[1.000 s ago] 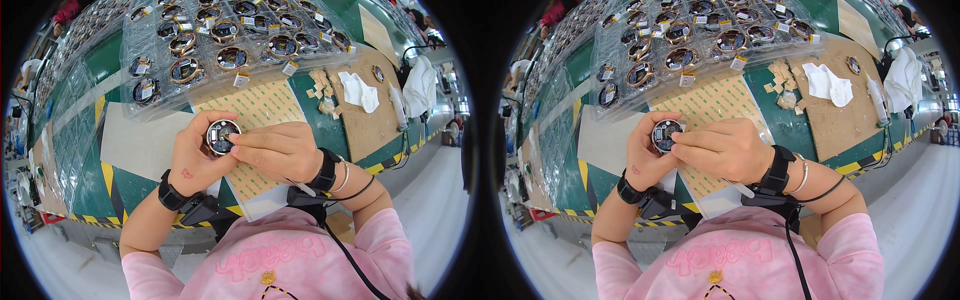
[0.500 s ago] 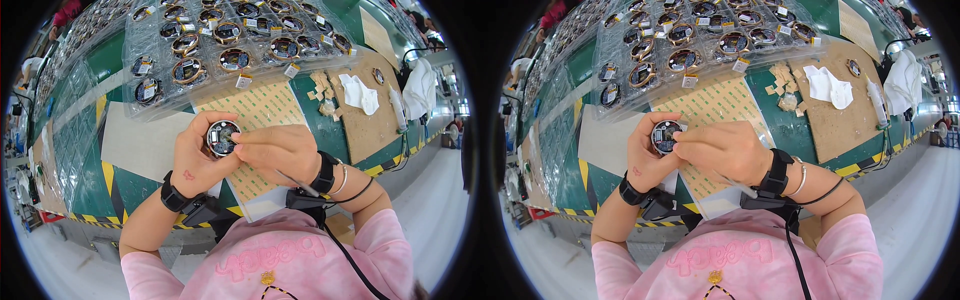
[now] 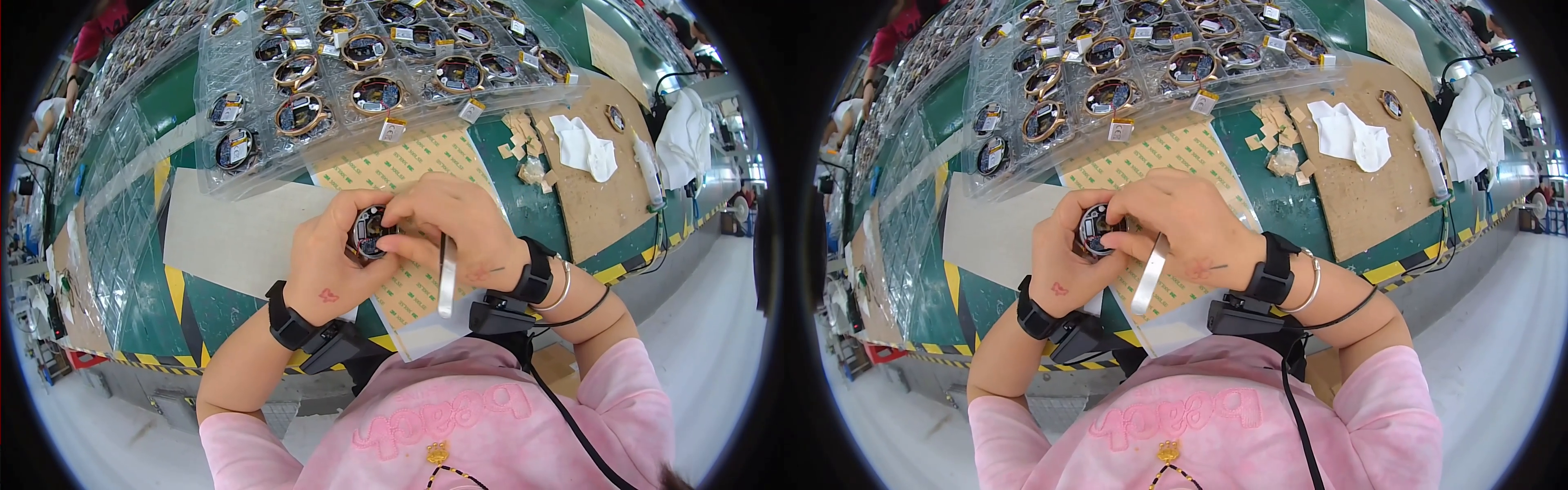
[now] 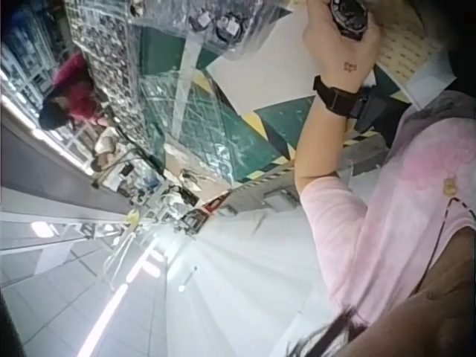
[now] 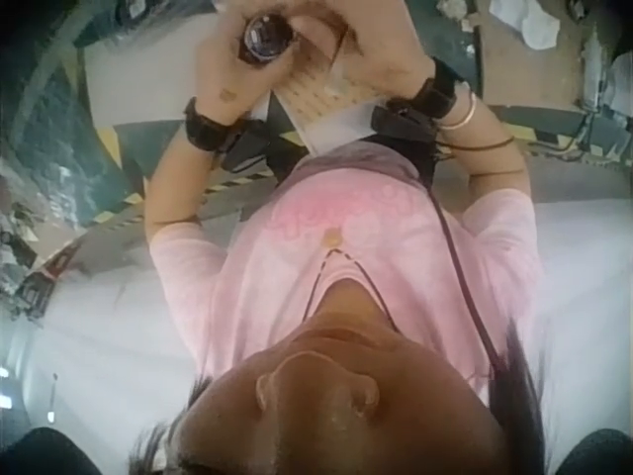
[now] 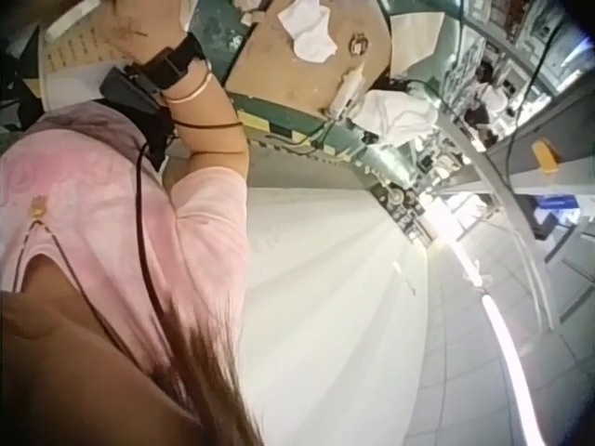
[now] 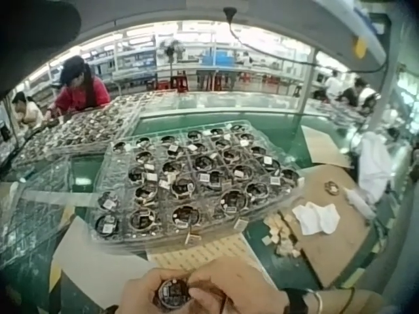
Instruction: The person picks up a watch component and uses tweezers to peel a small adhesive piece from a sheet. They apply the adhesive to the watch component, press it down, and then place the watch component back into a plastic tray.
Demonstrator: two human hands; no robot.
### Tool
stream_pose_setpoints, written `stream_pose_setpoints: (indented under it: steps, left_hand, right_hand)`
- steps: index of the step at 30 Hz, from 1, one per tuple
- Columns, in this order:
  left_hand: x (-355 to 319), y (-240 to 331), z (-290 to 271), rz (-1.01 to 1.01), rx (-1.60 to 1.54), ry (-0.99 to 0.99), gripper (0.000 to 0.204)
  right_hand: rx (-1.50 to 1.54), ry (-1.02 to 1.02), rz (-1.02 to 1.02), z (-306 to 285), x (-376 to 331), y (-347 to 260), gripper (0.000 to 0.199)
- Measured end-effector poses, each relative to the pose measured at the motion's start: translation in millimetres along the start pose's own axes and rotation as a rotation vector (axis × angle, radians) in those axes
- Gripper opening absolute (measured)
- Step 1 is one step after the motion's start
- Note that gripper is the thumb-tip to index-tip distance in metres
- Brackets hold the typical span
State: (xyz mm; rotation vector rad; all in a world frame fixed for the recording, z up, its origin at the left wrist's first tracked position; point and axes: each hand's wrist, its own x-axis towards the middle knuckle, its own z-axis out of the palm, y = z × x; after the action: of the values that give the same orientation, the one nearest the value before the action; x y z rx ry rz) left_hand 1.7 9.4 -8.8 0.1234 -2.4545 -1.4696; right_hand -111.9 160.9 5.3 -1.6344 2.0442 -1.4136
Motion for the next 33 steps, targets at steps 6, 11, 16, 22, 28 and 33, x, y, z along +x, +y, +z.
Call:
stream_pose_setpoints:
  steps: [6,11,16,22,28,33]
  left_hand:
    - [-0.7,1.7,1.3,0.016,0.061,-0.054,0.048]
    - [0.1,2.1,0.4,0.043,0.078,-0.059,0.047]
    - [0.0,2.1,1.5,0.047,0.07,-0.084,0.045]
    - [0.9,-0.2,3.5,0.084,0.043,-0.078,0.044]
    - [2.6,0.1,2.6,0.058,0.006,-0.078,0.043]
    - [3.0,-1.6,1.3,0.053,-0.012,-0.088,0.042]
  right_hand:
    - [0.055,-0.022,0.056,3.9,-2.8,6.8,0.021]
    - [0.006,0.015,0.006,6.9,-3.4,7.3,0.019]
    - [-0.105,0.069,-0.111,10.3,-3.2,5.0,0.02]
    - [-0.115,0.079,-0.067,14.3,-8.4,5.2,0.021]
    - [-0.153,0.127,-0.065,13.8,-7.5,4.1,0.02]
    - [-0.165,0.134,-0.032,13.6,-6.8,0.2,0.021]
